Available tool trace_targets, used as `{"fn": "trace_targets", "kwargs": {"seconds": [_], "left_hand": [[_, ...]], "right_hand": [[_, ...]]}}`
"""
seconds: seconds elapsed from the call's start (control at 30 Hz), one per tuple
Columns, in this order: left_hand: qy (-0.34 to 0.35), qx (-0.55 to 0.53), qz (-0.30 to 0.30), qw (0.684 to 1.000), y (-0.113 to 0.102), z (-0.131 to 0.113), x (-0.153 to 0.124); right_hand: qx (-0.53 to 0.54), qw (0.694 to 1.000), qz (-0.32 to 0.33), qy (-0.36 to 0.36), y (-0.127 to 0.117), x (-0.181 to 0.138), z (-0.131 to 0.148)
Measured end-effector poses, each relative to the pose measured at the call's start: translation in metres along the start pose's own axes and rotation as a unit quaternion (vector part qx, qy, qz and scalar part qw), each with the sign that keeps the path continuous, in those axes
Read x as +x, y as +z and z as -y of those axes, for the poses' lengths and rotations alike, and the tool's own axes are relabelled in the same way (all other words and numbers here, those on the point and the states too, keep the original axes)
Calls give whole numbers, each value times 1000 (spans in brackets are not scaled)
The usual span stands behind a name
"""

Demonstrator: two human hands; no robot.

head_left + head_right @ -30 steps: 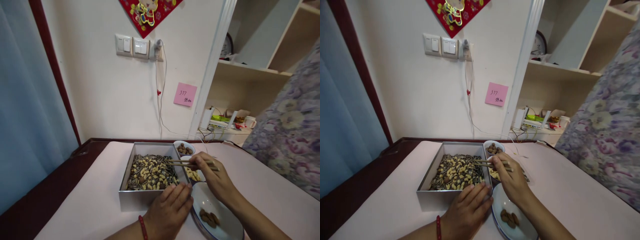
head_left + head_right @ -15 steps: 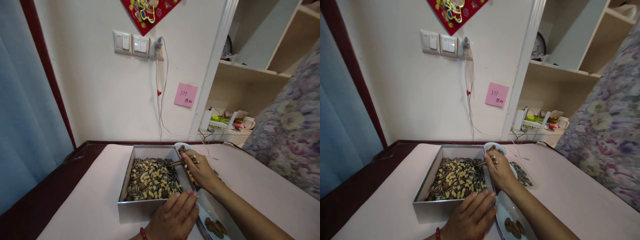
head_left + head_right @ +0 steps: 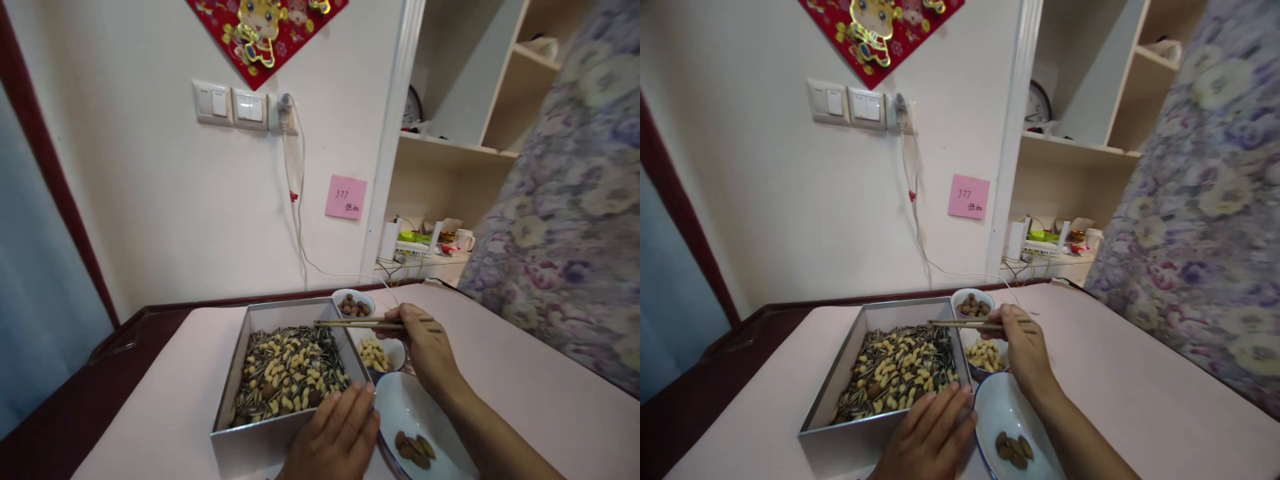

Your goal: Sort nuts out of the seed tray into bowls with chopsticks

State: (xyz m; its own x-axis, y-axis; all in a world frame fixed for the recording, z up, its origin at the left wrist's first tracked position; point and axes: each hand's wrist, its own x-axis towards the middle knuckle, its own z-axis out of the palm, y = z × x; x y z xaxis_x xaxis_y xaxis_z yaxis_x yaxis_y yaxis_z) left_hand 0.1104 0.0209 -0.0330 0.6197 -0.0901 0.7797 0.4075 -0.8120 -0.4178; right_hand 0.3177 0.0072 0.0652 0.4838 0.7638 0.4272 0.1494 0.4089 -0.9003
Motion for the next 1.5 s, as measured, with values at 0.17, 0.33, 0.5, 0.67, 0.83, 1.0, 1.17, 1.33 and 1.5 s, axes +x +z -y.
{"fn": "trace_targets", "kwargs": {"seconds": [0.17,0.33,0.5,0.67,0.83,1.0,1.17,1.33,1.5], "left_hand": [[-4,-15,-17,1000,3,2,2],[-15,-23,-37,999,5,3,6],[-20,-19,-39,999,7,3,7],[-15,-16,-21,1000,3,2,6],[-16,-10,-13,1000,3,1,3],[0,-1,-12,1000,7,2,-2],[9,-8,-20,1000,7,3,-2],[11,5,-3,1000,3,3,-1],[15,18,3,1000,2,3,-2]], "right_hand": [[62,987,-147,-36,-59,14,14],[34,975,-215,-46,-109,14,13],[14,979,-196,-52,-113,10,21],[5,993,-94,-67,-77,11,42],[-47,995,56,-66,-19,8,39],[-145,972,151,-106,23,9,15],[-233,940,192,-156,46,17,2],[-264,926,202,-178,58,20,-8],[-250,933,184,-181,54,19,-16]]}}
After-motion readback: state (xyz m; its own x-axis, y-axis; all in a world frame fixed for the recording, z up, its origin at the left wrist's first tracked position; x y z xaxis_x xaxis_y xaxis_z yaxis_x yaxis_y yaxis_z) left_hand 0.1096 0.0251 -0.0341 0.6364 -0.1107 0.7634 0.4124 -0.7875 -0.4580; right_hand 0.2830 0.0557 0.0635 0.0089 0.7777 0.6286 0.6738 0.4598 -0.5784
